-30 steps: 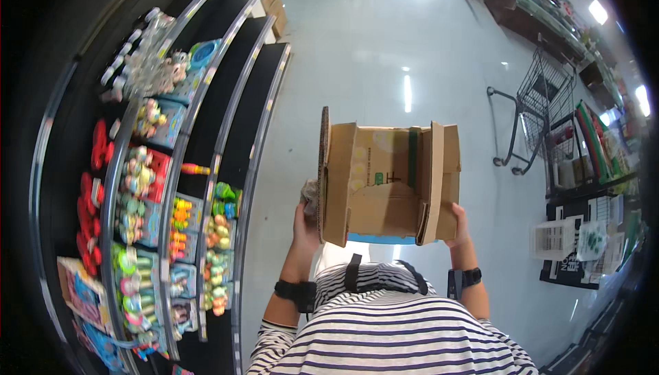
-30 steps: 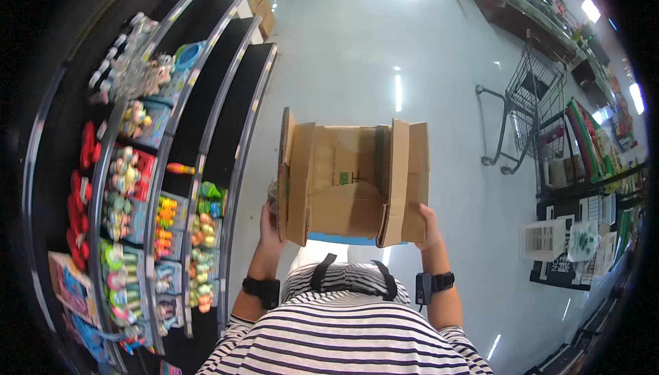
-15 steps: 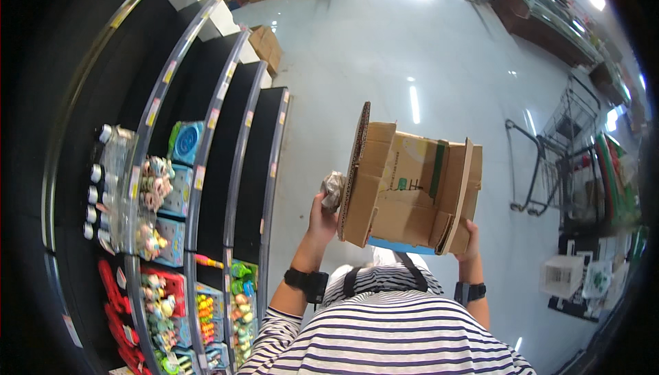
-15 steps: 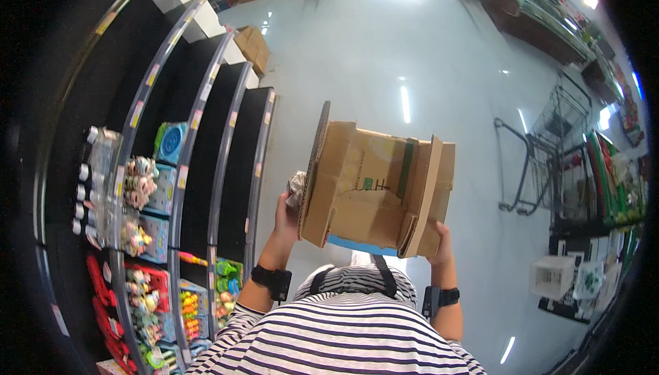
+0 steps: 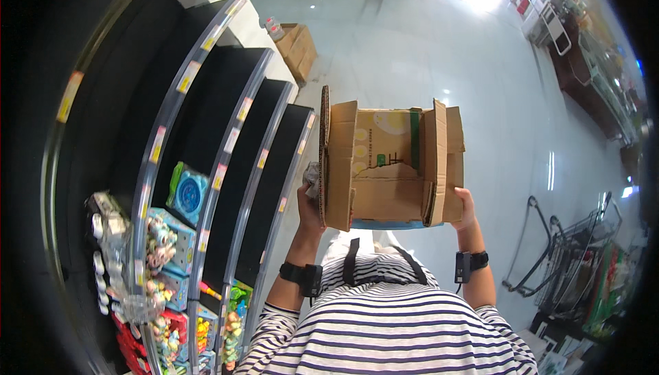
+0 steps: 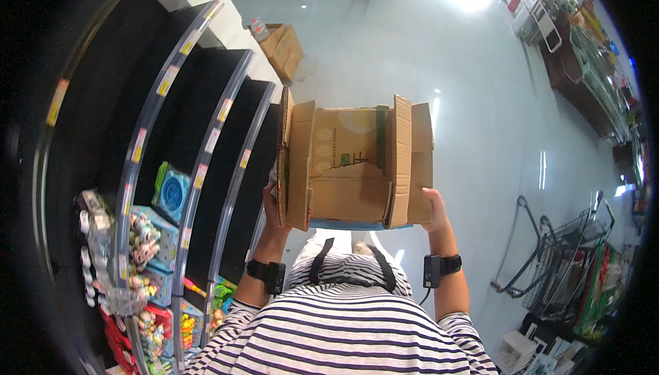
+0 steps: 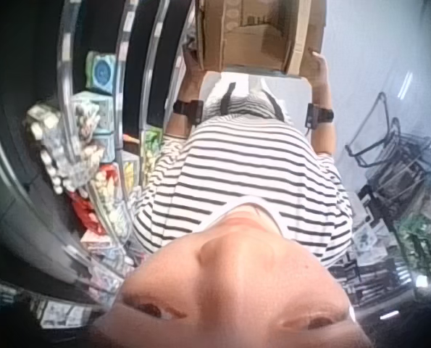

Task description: The recorder gathers cardboard boxes and walks to a storage area to stack them with other flattened boxes.

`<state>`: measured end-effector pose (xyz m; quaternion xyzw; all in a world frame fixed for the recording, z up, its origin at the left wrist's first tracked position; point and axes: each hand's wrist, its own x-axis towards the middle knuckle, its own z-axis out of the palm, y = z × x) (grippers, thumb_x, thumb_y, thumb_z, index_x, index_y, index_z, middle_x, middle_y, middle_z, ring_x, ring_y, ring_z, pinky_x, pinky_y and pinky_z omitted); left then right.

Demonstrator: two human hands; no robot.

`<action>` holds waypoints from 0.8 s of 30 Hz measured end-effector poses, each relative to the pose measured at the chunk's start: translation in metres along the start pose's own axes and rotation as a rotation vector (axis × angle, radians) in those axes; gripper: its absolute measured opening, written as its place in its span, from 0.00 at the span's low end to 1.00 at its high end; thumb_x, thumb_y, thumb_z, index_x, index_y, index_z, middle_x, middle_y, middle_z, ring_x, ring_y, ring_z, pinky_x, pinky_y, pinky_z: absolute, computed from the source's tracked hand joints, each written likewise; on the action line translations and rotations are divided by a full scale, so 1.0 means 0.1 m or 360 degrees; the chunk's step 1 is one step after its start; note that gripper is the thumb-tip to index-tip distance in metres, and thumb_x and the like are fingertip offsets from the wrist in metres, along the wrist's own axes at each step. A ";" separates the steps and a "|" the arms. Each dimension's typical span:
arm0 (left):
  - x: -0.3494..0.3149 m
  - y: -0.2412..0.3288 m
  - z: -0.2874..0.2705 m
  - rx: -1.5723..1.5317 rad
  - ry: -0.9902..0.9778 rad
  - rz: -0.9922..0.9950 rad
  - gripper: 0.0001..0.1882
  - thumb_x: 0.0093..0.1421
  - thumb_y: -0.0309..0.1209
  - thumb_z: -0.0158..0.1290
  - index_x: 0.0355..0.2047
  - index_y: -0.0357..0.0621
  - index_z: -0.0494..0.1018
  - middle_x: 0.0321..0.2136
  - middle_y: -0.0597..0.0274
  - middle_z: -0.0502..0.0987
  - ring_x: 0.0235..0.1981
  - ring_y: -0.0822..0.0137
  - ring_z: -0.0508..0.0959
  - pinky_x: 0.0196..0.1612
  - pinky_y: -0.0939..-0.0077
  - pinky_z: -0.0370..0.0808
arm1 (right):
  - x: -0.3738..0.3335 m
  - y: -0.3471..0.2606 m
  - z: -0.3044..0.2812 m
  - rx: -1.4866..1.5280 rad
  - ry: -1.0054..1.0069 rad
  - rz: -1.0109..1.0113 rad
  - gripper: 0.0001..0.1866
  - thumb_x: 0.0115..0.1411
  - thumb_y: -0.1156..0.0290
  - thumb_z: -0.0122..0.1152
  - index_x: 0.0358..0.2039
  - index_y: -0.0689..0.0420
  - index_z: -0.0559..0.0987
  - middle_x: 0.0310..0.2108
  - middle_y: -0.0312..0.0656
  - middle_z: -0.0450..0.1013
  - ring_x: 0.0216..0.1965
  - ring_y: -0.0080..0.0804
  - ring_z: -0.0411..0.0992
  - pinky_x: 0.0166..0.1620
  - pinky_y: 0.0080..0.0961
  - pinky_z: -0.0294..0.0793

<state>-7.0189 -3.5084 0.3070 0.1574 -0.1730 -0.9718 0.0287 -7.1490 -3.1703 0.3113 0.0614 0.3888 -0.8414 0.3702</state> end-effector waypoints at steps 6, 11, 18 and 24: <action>1.85 0.45 0.03 0.0005 0.0122 -0.0072 0.29 0.56 0.51 0.37 0.48 0.42 0.65 0.39 0.52 0.73 0.39 0.57 0.74 0.41 0.64 0.73 | 1.45 -0.69 -0.04 -0.0004 0.0127 -0.0086 0.24 0.55 0.59 0.44 0.45 0.64 0.69 0.41 0.45 0.72 0.40 0.35 0.72 0.43 0.29 0.71; 3.23 0.92 0.75 0.0198 0.0058 -0.0344 0.30 0.55 0.52 0.38 0.48 0.41 0.65 0.42 0.53 0.72 0.42 0.58 0.73 0.45 0.66 0.69 | 2.33 -1.40 -0.01 0.0105 0.0251 -0.0238 0.25 0.55 0.58 0.44 0.47 0.64 0.68 0.43 0.45 0.71 0.42 0.35 0.71 0.45 0.29 0.70; 4.93 1.51 1.19 0.0379 0.0112 -0.0288 0.29 0.58 0.53 0.34 0.46 0.42 0.66 0.34 0.52 0.75 0.26 0.58 0.78 0.27 0.65 0.78 | 3.97 -2.26 0.24 0.0161 0.0124 -0.0307 0.25 0.55 0.59 0.43 0.49 0.63 0.66 0.45 0.45 0.70 0.44 0.35 0.70 0.47 0.31 0.71; 6.44 2.15 1.11 0.0354 0.0612 -0.0115 0.25 0.60 0.49 0.34 0.45 0.42 0.67 0.33 0.56 0.75 0.31 0.61 0.77 0.30 0.65 0.77 | 5.76 -2.93 0.30 0.0149 0.0105 -0.0106 0.25 0.55 0.59 0.43 0.47 0.64 0.68 0.42 0.46 0.72 0.40 0.35 0.72 0.43 0.30 0.74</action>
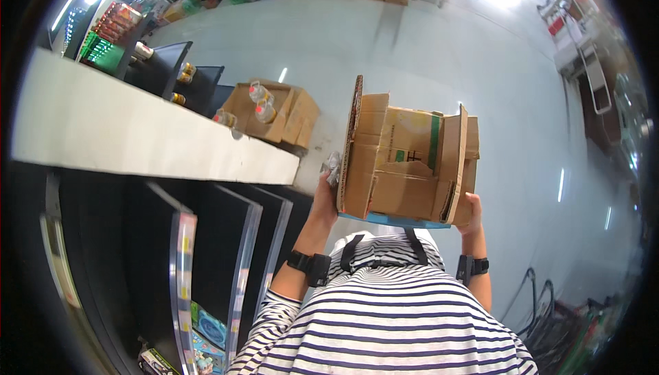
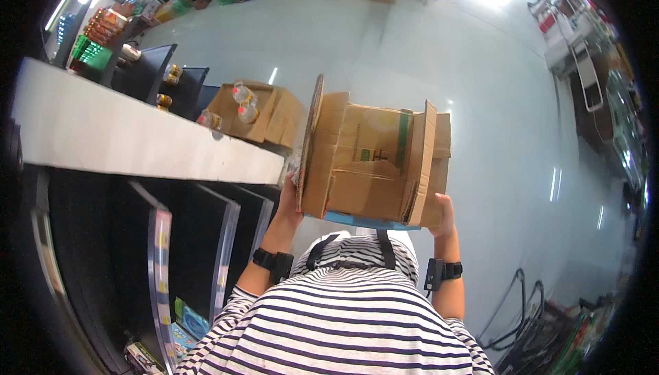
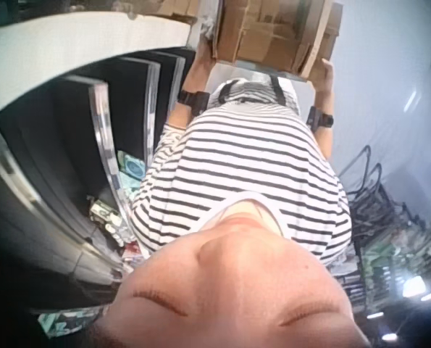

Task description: The recorder gathers cardboard boxes and walks to a storage area to stack them with other flattened boxes.

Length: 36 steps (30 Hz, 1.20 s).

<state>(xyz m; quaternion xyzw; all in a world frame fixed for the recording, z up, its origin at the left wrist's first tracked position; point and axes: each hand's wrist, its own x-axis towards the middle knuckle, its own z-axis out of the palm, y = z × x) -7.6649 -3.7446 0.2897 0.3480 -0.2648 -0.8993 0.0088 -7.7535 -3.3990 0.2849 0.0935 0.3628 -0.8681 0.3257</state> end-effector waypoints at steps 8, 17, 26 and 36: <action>1.31 1.22 0.64 -0.0267 -0.0203 0.0166 0.29 0.58 0.51 0.39 0.51 0.42 0.63 0.44 0.56 0.72 0.45 0.61 0.73 0.47 0.68 0.70 | 2.46 -1.02 0.87 -0.0241 -0.0261 0.0166 0.24 0.55 0.59 0.42 0.44 0.65 0.70 0.40 0.47 0.72 0.39 0.36 0.73 0.43 0.30 0.72; 3.08 2.48 1.05 -0.0483 0.0118 0.0273 0.27 0.55 0.47 0.43 0.50 0.44 0.65 0.43 0.56 0.73 0.43 0.61 0.74 0.47 0.68 0.71 | 4.68 -1.32 1.52 -0.0208 -0.0134 0.0255 0.22 0.56 0.60 0.43 0.40 0.66 0.72 0.40 0.46 0.72 0.39 0.34 0.72 0.41 0.26 0.71; 4.51 4.34 1.75 -0.0401 0.0103 0.0309 0.26 0.54 0.47 0.44 0.47 0.43 0.67 0.41 0.57 0.74 0.39 0.60 0.75 0.45 0.68 0.71 | 6.71 -1.78 2.70 -0.0158 -0.0303 0.0179 0.24 0.58 0.58 0.40 0.44 0.66 0.71 0.41 0.46 0.72 0.41 0.35 0.71 0.44 0.29 0.69; 6.51 5.67 1.33 -0.0031 0.0281 0.1237 0.26 0.59 0.46 0.39 0.53 0.45 0.62 0.48 0.59 0.69 0.49 0.64 0.69 0.52 0.70 0.64 | 9.69 -1.71 3.83 -0.0269 -0.0322 0.0445 0.23 0.57 0.58 0.39 0.43 0.65 0.71 0.41 0.45 0.72 0.42 0.34 0.71 0.44 0.27 0.69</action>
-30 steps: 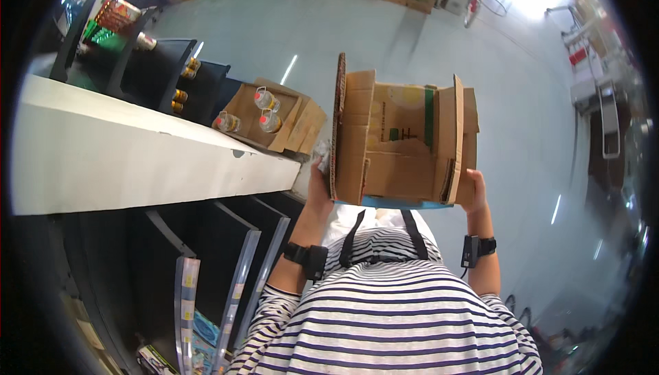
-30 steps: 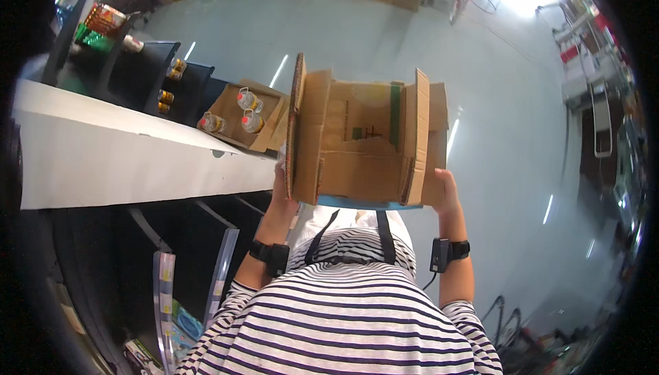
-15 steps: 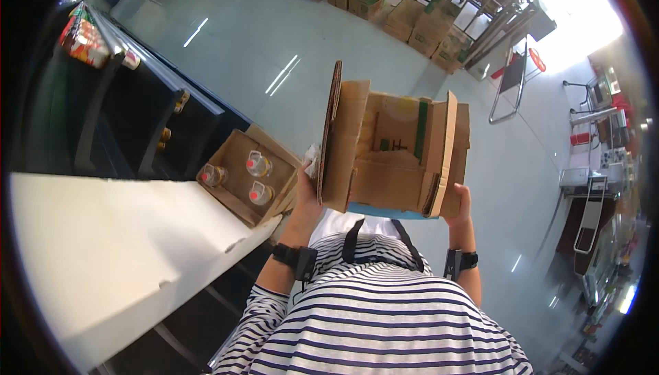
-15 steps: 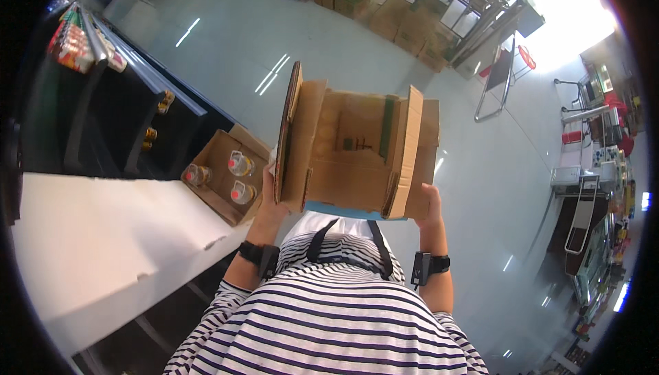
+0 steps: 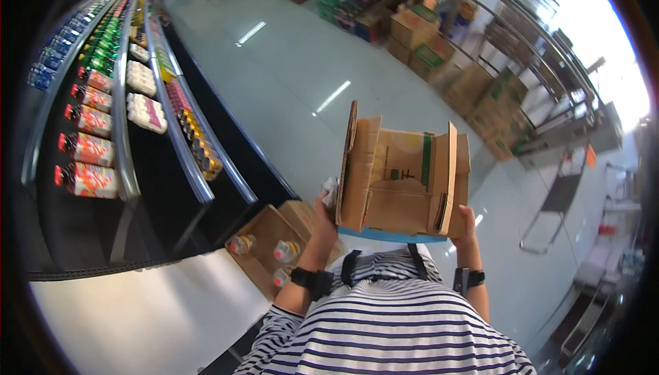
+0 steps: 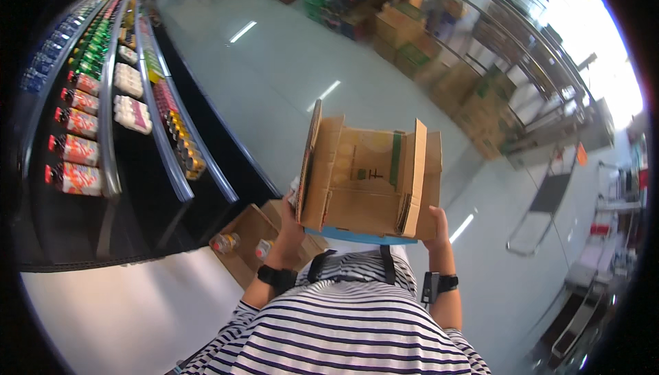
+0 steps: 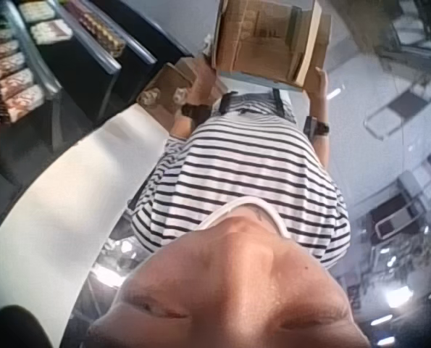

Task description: The recorder gathers cardboard boxes and walks to a storage area to stack them with other flattened boxes.

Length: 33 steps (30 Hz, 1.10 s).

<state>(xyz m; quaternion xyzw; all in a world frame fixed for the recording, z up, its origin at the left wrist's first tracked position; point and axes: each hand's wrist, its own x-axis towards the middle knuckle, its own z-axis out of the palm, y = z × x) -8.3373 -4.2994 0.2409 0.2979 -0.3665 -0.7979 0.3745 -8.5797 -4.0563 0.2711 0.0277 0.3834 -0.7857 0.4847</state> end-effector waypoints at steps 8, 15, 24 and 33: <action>1.80 0.99 0.67 -0.0135 0.0451 -0.0088 0.27 0.58 0.48 0.38 0.53 0.45 0.62 0.50 0.59 0.68 0.50 0.62 0.69 0.53 0.68 0.64 | 2.68 -0.96 0.98 -0.0266 -0.0287 0.0473 0.21 0.55 0.60 0.44 0.41 0.65 0.70 0.37 0.45 0.72 0.37 0.33 0.72 0.39 0.25 0.71; 3.67 0.94 -0.10 -0.0522 0.0191 0.0134 0.24 0.57 0.44 0.38 0.50 0.46 0.65 0.45 0.60 0.71 0.46 0.62 0.72 0.49 0.68 0.68 | 4.51 -1.05 2.09 -0.0480 -0.0448 0.0495 0.24 0.52 0.61 0.44 0.44 0.65 0.69 0.40 0.46 0.72 0.39 0.36 0.71 0.42 0.27 0.70; 6.10 2.30 -0.08 -0.1073 0.0234 -0.0130 0.25 0.55 0.46 0.39 0.46 0.43 0.68 0.42 0.58 0.73 0.43 0.61 0.73 0.47 0.67 0.69 | 6.58 -1.28 3.51 -0.0469 -0.0498 0.0473 0.26 0.51 0.60 0.45 0.45 0.66 0.68 0.40 0.48 0.72 0.38 0.36 0.73 0.40 0.29 0.72; 8.06 3.30 -0.75 -0.1032 0.0510 -0.0135 0.25 0.56 0.47 0.37 0.45 0.43 0.69 0.42 0.56 0.73 0.42 0.57 0.73 0.47 0.63 0.69 | 8.96 -0.67 4.79 -0.0433 -0.0610 0.0634 0.27 0.44 0.62 0.48 0.44 0.65 0.69 0.38 0.46 0.72 0.38 0.37 0.72 0.41 0.30 0.73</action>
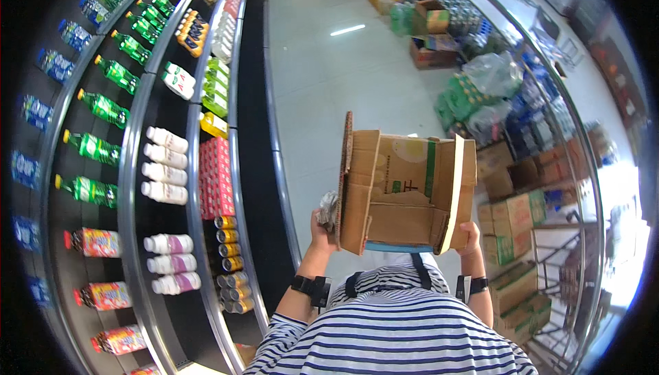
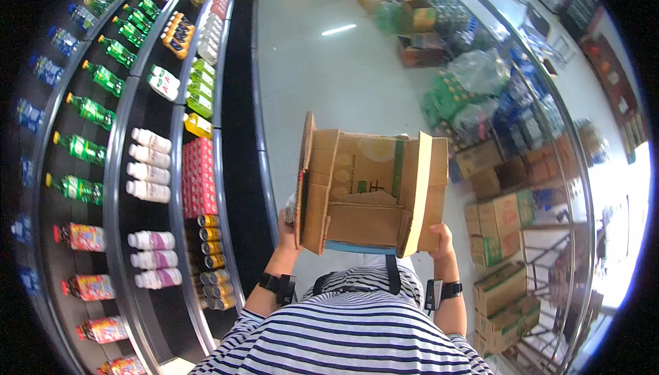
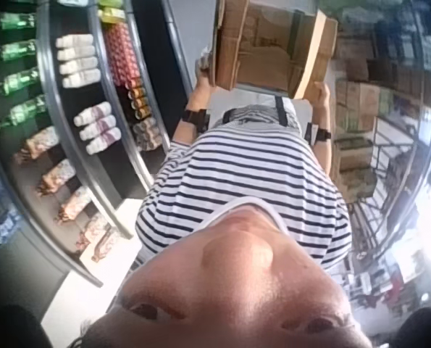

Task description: The recorder gathers cardboard boxes and walks to a storage area to stack them with other flattened boxes.

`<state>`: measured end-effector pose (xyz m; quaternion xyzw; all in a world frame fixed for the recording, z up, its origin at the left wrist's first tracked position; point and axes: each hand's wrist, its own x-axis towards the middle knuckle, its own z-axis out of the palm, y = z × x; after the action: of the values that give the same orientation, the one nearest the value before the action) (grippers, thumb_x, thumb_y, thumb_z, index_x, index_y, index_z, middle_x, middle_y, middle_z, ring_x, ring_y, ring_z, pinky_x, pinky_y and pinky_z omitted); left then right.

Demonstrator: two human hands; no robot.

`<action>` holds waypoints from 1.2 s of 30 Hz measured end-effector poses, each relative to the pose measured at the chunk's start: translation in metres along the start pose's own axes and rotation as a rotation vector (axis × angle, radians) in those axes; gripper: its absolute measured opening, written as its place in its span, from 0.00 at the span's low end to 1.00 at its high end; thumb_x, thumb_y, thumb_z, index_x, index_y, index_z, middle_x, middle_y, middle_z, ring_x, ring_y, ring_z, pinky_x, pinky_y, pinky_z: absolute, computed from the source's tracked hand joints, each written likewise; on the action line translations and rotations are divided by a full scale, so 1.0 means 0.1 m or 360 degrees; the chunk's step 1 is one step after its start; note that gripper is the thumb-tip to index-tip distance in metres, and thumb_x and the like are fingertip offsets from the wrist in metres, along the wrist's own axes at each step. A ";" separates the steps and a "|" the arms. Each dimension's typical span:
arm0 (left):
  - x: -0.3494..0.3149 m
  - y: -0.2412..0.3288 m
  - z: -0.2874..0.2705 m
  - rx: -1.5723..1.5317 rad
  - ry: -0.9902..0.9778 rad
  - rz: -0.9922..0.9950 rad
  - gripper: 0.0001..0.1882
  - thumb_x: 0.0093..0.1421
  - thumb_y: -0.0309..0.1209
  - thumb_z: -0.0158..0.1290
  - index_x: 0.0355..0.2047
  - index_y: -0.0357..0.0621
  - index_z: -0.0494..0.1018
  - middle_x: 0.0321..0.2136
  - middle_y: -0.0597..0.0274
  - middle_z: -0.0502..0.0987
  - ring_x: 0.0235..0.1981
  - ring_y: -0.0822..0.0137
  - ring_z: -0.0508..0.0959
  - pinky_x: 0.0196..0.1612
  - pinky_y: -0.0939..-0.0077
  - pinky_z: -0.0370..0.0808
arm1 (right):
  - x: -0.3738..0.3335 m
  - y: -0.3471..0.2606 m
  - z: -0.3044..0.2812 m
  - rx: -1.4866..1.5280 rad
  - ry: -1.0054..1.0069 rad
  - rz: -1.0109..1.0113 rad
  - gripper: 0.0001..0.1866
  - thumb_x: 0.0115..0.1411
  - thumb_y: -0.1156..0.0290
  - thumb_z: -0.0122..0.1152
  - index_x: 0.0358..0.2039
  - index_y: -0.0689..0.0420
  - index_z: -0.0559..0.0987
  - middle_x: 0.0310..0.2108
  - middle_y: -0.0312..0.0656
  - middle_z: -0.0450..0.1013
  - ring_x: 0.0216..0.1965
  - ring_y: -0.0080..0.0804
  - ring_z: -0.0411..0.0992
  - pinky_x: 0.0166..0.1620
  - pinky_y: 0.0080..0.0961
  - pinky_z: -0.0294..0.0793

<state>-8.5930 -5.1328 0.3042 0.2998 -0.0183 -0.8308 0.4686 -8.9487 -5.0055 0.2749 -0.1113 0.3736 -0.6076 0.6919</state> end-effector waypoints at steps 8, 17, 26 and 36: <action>1.52 1.39 0.76 -0.0037 0.0103 0.0518 0.21 0.57 0.41 0.35 0.39 0.42 0.71 0.37 0.59 0.75 0.39 0.62 0.74 0.44 0.68 0.71 | 2.76 -1.07 1.02 -0.0322 -0.0263 0.0314 0.31 0.44 0.67 0.48 0.51 0.63 0.63 0.45 0.46 0.68 0.44 0.38 0.69 0.46 0.31 0.69; 3.69 2.91 -0.14 -0.0160 0.0225 0.0883 0.23 0.57 0.43 0.34 0.44 0.43 0.69 0.38 0.58 0.74 0.39 0.62 0.74 0.43 0.68 0.71 | 5.36 -1.24 2.66 -0.0541 -0.0444 0.0302 0.31 0.39 0.68 0.50 0.48 0.63 0.66 0.38 0.45 0.71 0.39 0.39 0.71 0.41 0.32 0.72; 5.20 5.03 1.57 0.0089 0.0015 0.0385 0.27 0.59 0.50 0.31 0.47 0.45 0.67 0.40 0.60 0.73 0.40 0.62 0.73 0.45 0.70 0.69 | 7.28 -1.51 3.62 -0.0270 0.0016 0.0266 0.23 0.45 0.64 0.48 0.40 0.66 0.71 0.33 0.47 0.73 0.33 0.39 0.73 0.38 0.31 0.75; 7.40 6.91 1.86 0.0336 0.0322 0.0417 0.29 0.60 0.53 0.37 0.52 0.44 0.62 0.47 0.59 0.68 0.45 0.63 0.71 0.46 0.71 0.70 | 10.10 -1.61 4.47 -0.0212 0.0014 0.0310 0.23 0.45 0.63 0.49 0.40 0.63 0.72 0.34 0.46 0.73 0.32 0.38 0.73 0.35 0.33 0.75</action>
<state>-8.4406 -6.1509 0.3154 0.4244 -0.0970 -0.7217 0.5381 -8.7966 -6.1114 0.2981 -0.1176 0.4251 -0.5118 0.7372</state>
